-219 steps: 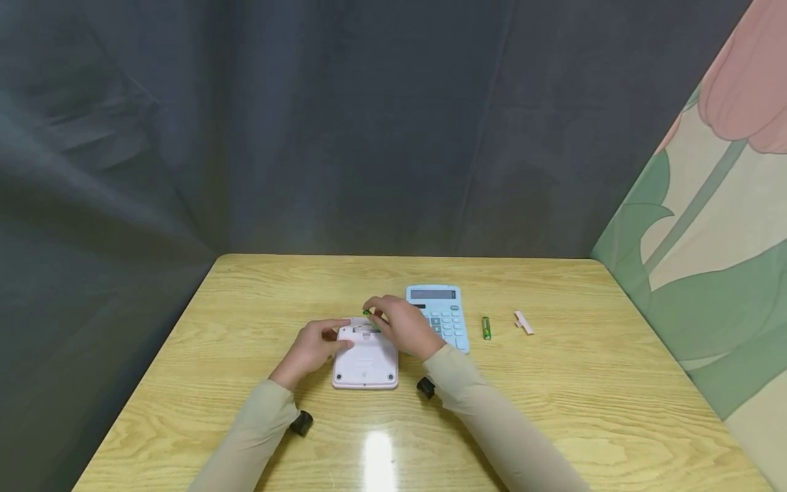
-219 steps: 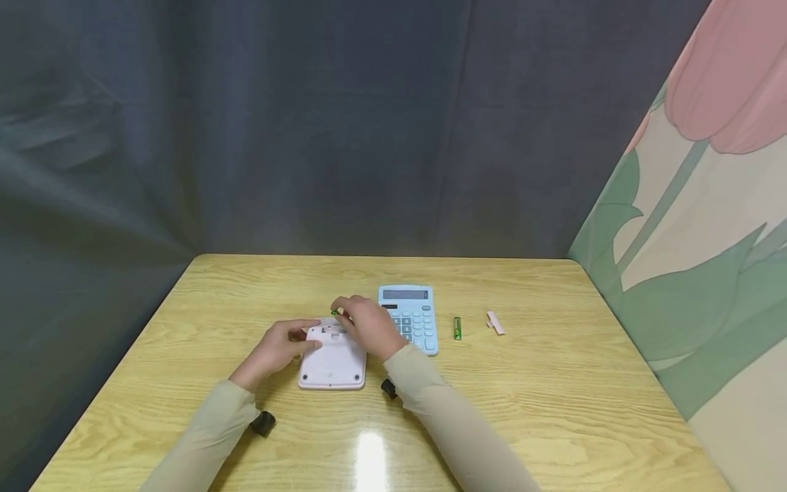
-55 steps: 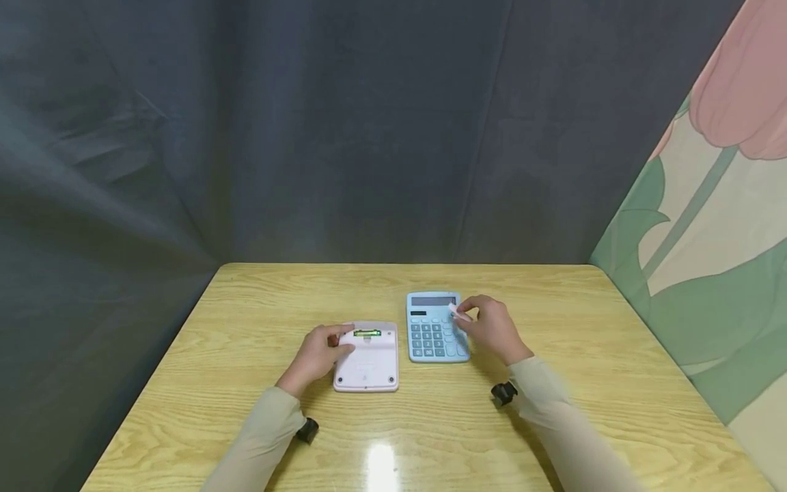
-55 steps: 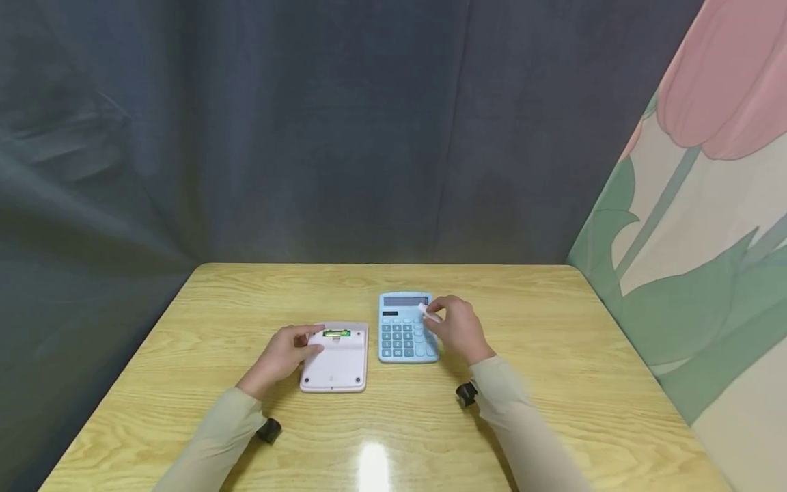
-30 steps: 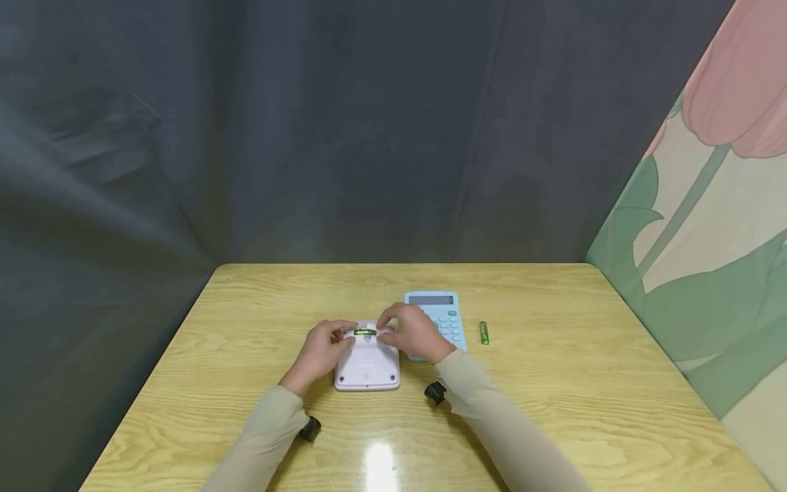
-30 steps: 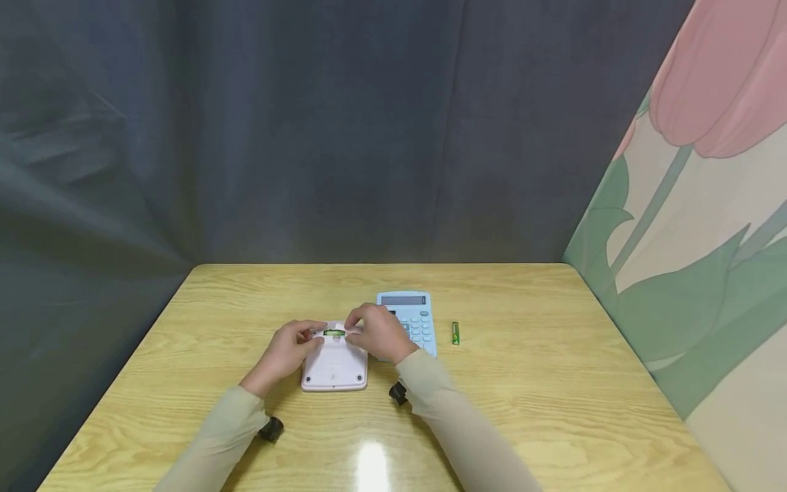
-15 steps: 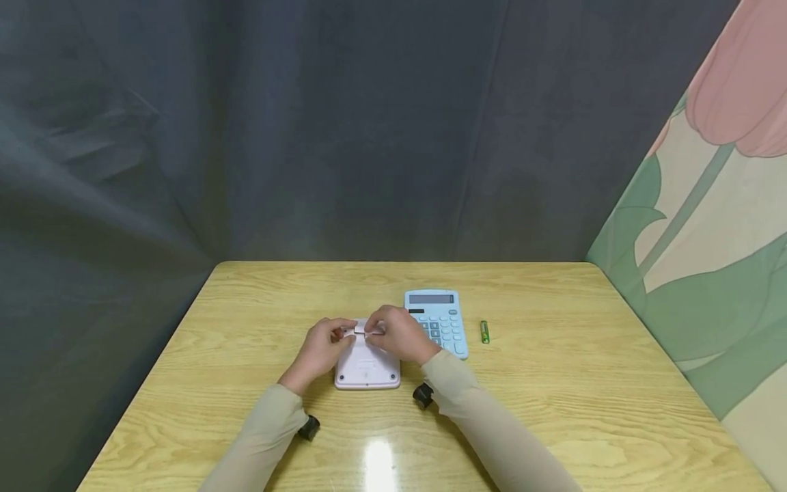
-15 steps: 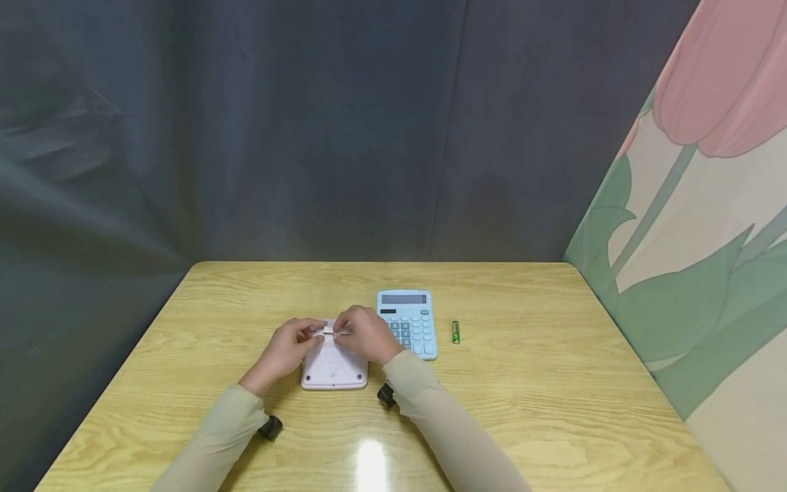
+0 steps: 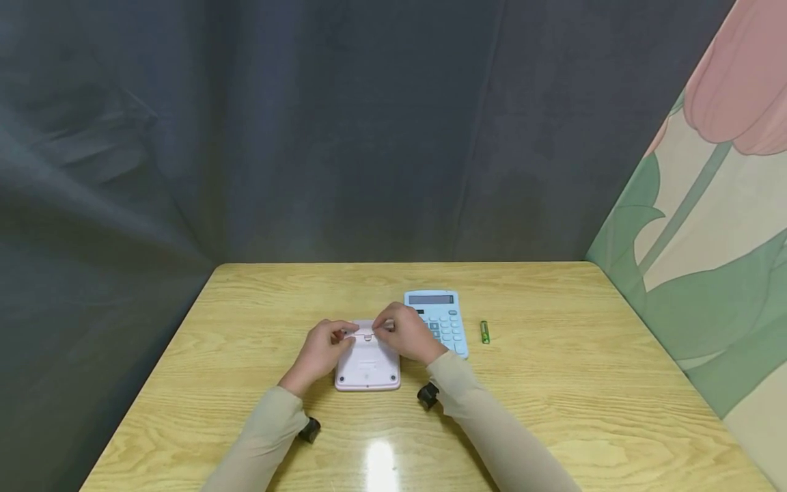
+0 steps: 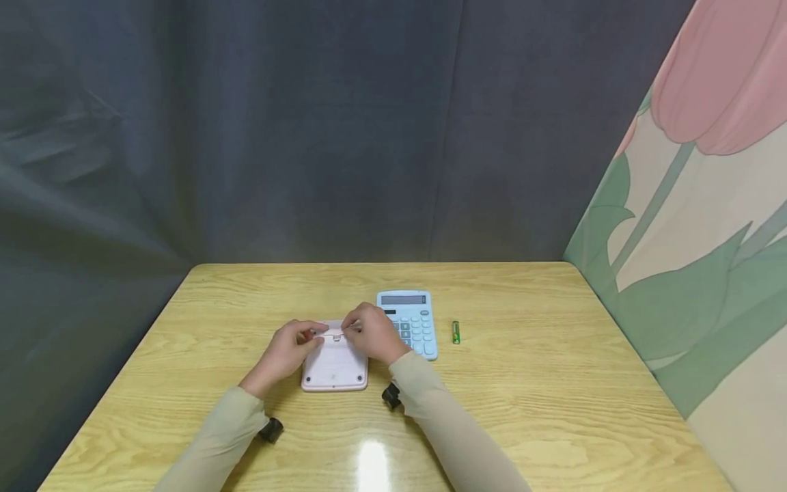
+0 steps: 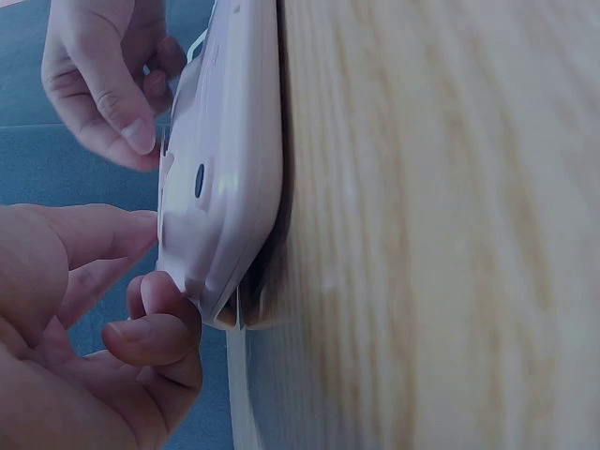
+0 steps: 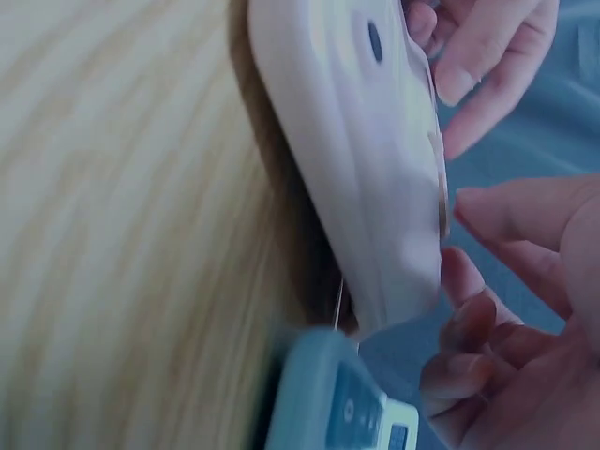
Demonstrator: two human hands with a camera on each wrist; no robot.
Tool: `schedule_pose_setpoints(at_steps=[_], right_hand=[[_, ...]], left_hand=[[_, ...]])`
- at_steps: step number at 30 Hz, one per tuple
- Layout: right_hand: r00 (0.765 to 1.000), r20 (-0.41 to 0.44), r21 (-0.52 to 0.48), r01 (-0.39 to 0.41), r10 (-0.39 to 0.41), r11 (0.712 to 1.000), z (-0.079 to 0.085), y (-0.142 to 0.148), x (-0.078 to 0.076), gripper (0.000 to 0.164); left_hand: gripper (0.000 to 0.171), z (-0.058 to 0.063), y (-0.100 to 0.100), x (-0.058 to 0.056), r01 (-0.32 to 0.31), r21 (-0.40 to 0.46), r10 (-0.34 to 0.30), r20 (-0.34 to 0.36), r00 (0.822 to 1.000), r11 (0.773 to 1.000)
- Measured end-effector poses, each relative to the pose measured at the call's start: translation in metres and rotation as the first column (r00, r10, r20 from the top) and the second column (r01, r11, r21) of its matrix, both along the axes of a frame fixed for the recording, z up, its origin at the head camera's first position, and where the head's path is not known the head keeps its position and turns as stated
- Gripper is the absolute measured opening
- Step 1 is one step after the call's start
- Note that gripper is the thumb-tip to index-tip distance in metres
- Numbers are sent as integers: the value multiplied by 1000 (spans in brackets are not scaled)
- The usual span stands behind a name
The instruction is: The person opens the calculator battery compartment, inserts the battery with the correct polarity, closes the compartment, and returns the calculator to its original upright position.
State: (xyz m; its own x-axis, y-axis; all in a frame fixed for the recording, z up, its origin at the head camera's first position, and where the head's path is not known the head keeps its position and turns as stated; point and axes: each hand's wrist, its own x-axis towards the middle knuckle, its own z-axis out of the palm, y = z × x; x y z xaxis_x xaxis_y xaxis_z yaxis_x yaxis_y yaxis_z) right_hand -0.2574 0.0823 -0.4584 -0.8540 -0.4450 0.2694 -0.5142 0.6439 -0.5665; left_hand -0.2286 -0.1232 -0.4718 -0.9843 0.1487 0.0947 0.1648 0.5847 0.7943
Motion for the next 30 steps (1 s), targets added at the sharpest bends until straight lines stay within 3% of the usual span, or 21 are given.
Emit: schedule_pose_setpoints(at_steps=[4,17,30], right_hand=[[998,32,-1,45,-45,999,-2,5,-3,6],[994,100,-17,52,-50,999,-5,6,-2,7],[990,97,-8,103,-102,995,-7,3,-5,7]], left_hand=[[20,0,0,0,2,-10,-2,-9,1000,1000],[19,0,1,0,-7,13,7,8,1000,1000],[18,2,0,-2,-15,9,15,11,1000,1000]])
